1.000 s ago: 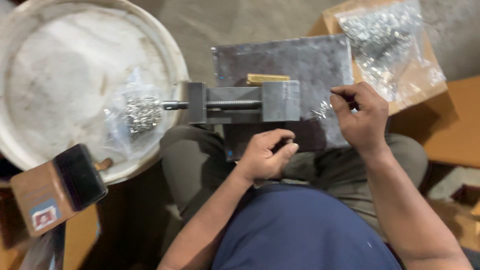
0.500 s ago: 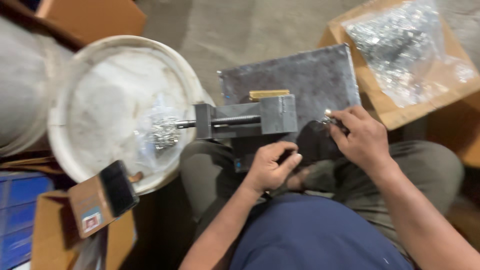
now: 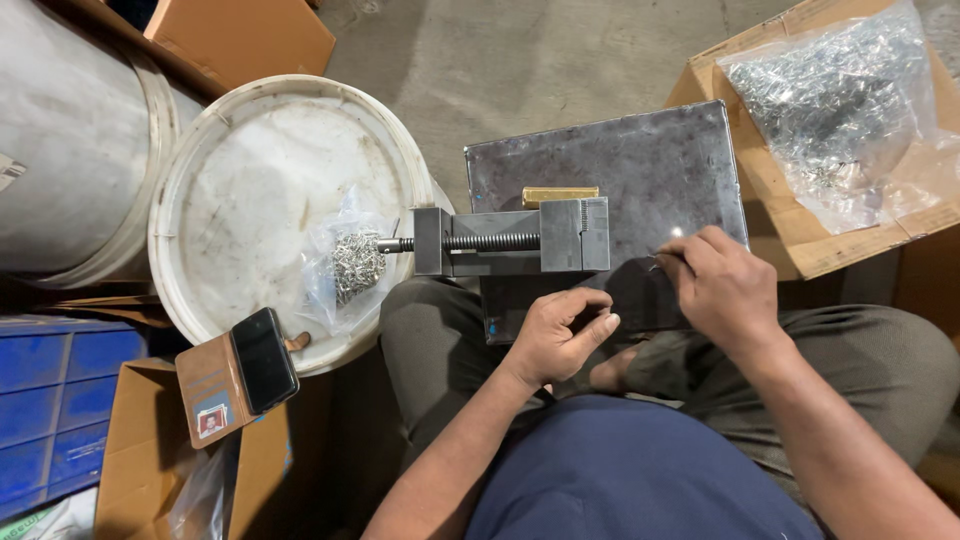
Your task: The person sits and uses their hands to pick up and connect small metal hook-like components, placing them on a small metal workstation with a vice.
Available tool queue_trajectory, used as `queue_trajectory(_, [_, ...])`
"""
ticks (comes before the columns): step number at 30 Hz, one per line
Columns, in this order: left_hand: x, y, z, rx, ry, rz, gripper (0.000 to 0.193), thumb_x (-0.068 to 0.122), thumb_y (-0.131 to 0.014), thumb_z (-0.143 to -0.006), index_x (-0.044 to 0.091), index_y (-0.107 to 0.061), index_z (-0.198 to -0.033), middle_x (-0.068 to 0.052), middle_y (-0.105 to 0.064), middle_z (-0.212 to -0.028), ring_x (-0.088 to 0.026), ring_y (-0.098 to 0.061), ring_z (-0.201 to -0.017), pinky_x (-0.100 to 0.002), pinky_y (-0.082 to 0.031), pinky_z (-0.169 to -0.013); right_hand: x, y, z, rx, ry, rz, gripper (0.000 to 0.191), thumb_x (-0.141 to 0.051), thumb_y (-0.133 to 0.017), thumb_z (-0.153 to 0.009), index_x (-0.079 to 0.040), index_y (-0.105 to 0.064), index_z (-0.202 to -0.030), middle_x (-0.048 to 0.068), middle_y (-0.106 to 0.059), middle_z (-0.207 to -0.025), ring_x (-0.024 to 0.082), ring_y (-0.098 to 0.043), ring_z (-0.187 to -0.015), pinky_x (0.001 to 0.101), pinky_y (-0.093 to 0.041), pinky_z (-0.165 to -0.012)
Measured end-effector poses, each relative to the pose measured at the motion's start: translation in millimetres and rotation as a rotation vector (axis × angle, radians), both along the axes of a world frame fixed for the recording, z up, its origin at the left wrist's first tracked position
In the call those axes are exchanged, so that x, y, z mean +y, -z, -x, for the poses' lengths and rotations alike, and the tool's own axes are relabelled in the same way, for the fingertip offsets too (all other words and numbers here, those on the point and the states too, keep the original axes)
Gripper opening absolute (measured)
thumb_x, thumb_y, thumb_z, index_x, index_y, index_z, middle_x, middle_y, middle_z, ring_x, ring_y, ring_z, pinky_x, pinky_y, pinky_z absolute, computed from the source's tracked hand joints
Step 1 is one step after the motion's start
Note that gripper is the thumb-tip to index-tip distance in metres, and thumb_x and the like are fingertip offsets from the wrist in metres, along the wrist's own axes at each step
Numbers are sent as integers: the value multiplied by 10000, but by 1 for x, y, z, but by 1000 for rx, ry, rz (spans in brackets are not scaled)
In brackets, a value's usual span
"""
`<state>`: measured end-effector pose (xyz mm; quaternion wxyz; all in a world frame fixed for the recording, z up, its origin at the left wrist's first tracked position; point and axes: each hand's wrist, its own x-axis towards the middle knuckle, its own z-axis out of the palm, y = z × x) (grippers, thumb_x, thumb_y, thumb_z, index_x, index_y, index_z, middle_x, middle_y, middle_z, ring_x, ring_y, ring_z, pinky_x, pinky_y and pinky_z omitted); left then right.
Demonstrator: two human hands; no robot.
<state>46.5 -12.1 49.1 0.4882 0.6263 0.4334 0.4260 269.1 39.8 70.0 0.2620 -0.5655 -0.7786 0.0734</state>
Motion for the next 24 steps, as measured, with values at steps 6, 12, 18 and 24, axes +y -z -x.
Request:
queue_trajectory(6, [1,3,1,9,-29,-13,279,229,-736,-969,2,-700,-1128,-84,-724,-918,-150,-691,-799,-276,-564,-734,-9,15,-5,431,10,300,101,-141,-736,-968,-55,-714,-1015,58,-680,-864,159,-595,-732,307,-487,-652])
queue_trajectory(12, [2,1,4,31,-50,-88,401,297,-756,-950,2,-679,-1212,-123,-746,-998,-210,-746,-890,-313,-596,-796,-24,24,21,719,-99,506,118,-138,-687,-979,-23,-676,-1005,13,-674,-865,48,-572,-787,236,-486,-685])
queue_trajectory(18, [1,10,10,21,-44,-129,318,280,-711,-970,5,-690,-1129,-148,-731,-937,-286,-738,-839,-344,-577,-749,-36,18,44,572,-103,314,73,-73,-696,-990,-12,-655,-988,60,-666,-892,127,-594,-784,280,-491,-706])
queue_trajectory(24, [0,12,14,0,-46,-79,224,228,-623,-1039,16,-693,-1068,-145,-712,-903,-296,-714,-812,-365,-556,-725,-42,19,54,546,-125,220,38,-31,-687,-974,-11,-655,-979,72,-664,-913,145,-629,-797,275,-500,-730])
